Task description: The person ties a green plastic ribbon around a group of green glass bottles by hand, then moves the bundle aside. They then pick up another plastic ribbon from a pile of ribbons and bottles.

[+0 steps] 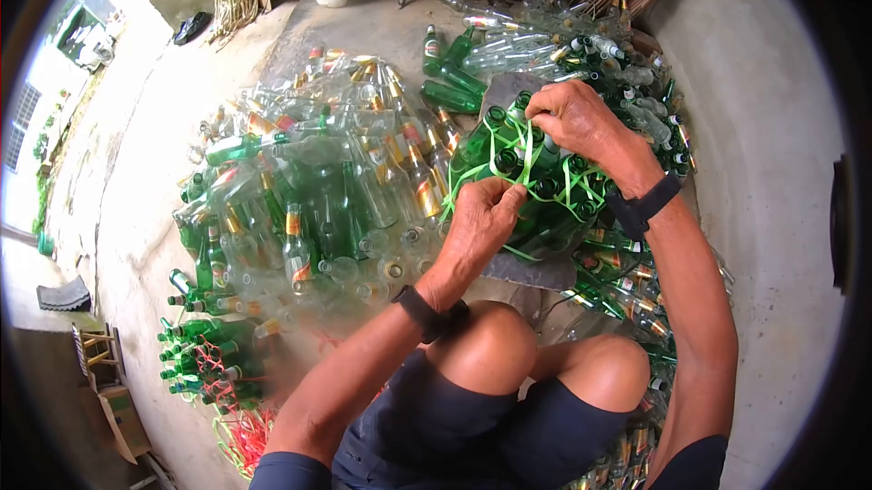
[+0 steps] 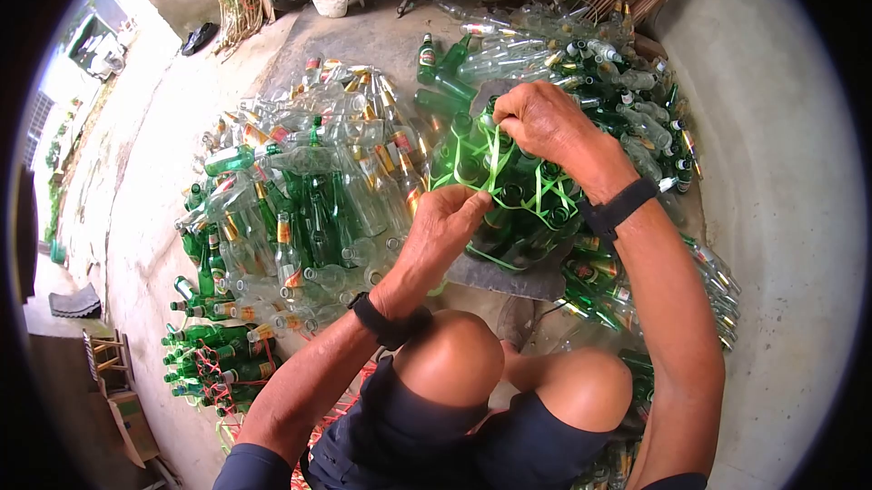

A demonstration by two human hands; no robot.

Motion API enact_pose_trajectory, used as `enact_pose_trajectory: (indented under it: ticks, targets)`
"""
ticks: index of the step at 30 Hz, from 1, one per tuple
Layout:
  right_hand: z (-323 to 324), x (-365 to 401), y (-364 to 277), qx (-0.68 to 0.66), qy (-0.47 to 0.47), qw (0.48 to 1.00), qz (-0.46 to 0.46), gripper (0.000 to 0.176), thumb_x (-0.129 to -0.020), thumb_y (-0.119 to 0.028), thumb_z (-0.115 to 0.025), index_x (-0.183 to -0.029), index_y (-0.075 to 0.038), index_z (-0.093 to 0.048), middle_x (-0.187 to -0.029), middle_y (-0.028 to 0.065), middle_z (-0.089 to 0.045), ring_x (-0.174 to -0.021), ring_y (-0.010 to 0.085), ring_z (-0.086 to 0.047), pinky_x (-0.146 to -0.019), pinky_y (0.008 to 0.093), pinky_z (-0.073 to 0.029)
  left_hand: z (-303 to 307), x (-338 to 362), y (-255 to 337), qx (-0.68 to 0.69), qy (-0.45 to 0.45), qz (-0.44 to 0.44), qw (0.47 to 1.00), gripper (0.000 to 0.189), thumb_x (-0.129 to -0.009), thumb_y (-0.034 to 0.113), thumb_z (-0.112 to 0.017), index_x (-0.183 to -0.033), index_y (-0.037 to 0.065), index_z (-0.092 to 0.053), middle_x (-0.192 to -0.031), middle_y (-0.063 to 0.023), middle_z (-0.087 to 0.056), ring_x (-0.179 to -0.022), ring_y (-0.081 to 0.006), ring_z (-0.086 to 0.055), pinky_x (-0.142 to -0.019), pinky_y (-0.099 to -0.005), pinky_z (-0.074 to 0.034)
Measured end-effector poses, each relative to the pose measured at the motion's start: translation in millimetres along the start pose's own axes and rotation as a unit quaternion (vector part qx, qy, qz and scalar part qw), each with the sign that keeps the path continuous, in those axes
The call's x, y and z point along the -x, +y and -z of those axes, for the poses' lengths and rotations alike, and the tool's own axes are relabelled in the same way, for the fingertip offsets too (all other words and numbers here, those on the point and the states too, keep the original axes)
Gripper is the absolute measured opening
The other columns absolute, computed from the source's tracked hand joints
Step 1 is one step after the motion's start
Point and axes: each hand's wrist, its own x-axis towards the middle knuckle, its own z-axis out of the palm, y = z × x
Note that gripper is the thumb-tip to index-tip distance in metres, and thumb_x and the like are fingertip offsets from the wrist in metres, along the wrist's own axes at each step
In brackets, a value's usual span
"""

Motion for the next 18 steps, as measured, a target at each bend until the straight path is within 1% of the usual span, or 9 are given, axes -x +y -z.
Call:
enact_pose_trajectory:
  ticks: [2, 4, 5, 7, 8, 11, 13, 16, 18]
  targets:
    - [-0.5, -6.0, 5.6, -0.002, -0.025, 1.000, -0.007, 0.014, -0.079, -0.007, -0.070, -0.091, -0.003, -0.078, -0.084, 0.0192, -0.074, -0.080, 0.0368, -0.072, -0.072, 0.0433, -0.057, -1.3, 0.5, 0.5, 0.008, 0.002, 0.006, 1.000, 0.036, -0.104, 0.027, -0.065, -0.090, -0.006, -0.071, -0.068, 0.0061, -0.050, -0.063, -0.0050, -0.041, -0.053, -0.0282, -0.033]
    - [-2.3, -13.1, 11.1, -0.025, -0.037, 0.998, 0.033, 0.014, -0.078, -0.003, -0.073, -0.090, 0.000, -0.077, -0.078, 0.0149, -0.073, -0.073, 0.0282, -0.071, -0.069, 0.0404, -0.055, -1.9, 1.0, 2.2, 0.016, 0.004, 0.010, 1.000, 0.036, -0.104, 0.027, -0.065, -0.090, -0.006, -0.072, -0.068, 0.0062, -0.050, -0.063, -0.0049, -0.041, -0.053, -0.0281, -0.033]
    - [-1.6, -17.2, 14.4, -0.025, -0.036, 0.998, 0.033, 0.014, -0.078, -0.003, -0.073, -0.090, 0.000, -0.077, -0.078, 0.0149, -0.073, -0.073, 0.0282, -0.071, -0.069, 0.0404, -0.055, -1.8, 1.1, 2.7, 0.015, 0.006, 0.012, 1.000, 0.036, -0.104, 0.027, -0.065, -0.092, -0.006, -0.072, -0.068, 0.0062, -0.050, -0.063, -0.0048, -0.041, -0.053, -0.0280, -0.033]
    - [3.7, -24.8, 8.2, -0.048, -0.119, 0.991, -0.047, 0.016, -0.075, -0.003, -0.076, -0.091, 0.000, -0.077, -0.077, 0.0123, -0.075, -0.072, 0.0243, -0.071, -0.068, 0.0393, -0.056, -2.5, 1.3, 2.0, 0.014, 0.005, 0.014, 1.000, 0.036, -0.104, 0.027, -0.065, -0.093, -0.006, -0.073, -0.068, 0.0062, -0.050, -0.063, -0.0047, -0.041, -0.053, -0.0279, -0.032]
    - [4.3, -25.0, 6.4, -0.048, -0.119, 0.991, -0.048, 0.016, -0.075, -0.003, -0.076, -0.091, 0.000, -0.077, -0.077, 0.0123, -0.075, -0.072, 0.0243, -0.071, -0.068, 0.0393, -0.056, -2.8, 1.0, 0.4, 0.018, 0.005, 0.012, 1.000, 0.036, -0.104, 0.028, -0.065, -0.093, -0.006, -0.073, -0.068, 0.0063, -0.051, -0.063, -0.0047, -0.041, -0.053, -0.0277, -0.032]
    - [8.3, -28.9, -4.4, -0.028, -0.096, 0.995, -0.031, 0.014, -0.075, -0.004, -0.078, -0.088, 0.002, -0.077, -0.072, 0.0109, -0.074, -0.062, 0.0203, -0.070, -0.058, 0.0377, -0.054, -2.9, -0.5, -6.4, 0.023, 0.005, 0.005, 1.000, 0.036, -0.105, 0.028, -0.065, -0.093, -0.005, -0.074, -0.068, 0.0067, -0.050, -0.063, -0.0044, -0.040, -0.053, -0.0272, -0.031]
    - [18.1, -34.6, -19.0, -0.024, -0.181, 0.970, -0.162, 0.011, -0.077, -0.004, -0.077, -0.085, 0.003, -0.076, -0.064, 0.0109, -0.070, -0.051, 0.0173, -0.066, -0.048, 0.0352, -0.051, -3.0, -0.6, -7.0, 0.022, 0.003, -0.001, 1.000, 0.036, -0.105, 0.028, -0.065, -0.093, -0.004, -0.074, -0.068, 0.0070, -0.050, -0.063, -0.0043, -0.040, -0.053, -0.0269, -0.031]
    - [18.9, -35.2, -16.3, -0.030, -0.187, 0.972, -0.140, 0.009, -0.081, -0.005, -0.074, -0.084, 0.003, -0.076, -0.059, 0.0090, -0.067, -0.045, 0.0138, -0.063, -0.042, 0.0316, -0.048, -0.5, -0.6, -7.6, 0.040, -0.007, 0.009, 0.999, 0.035, -0.105, 0.028, -0.065, -0.093, -0.003, -0.074, -0.067, 0.0078, -0.049, -0.062, -0.0039, -0.038, -0.052, -0.0266, -0.029]
    - [21.4, -31.6, -11.4, -0.055, -0.195, 0.967, -0.153, 0.010, -0.082, -0.006, -0.073, -0.085, 0.002, -0.077, -0.060, 0.0083, -0.067, -0.046, 0.0132, -0.064, -0.042, 0.0303, -0.049, 2.1, -0.8, -10.1, 0.042, -0.009, 0.013, 0.999, 0.035, -0.105, 0.029, -0.064, -0.093, -0.002, -0.074, -0.067, 0.0084, -0.048, -0.061, -0.0036, -0.037, -0.053, -0.0266, -0.028]
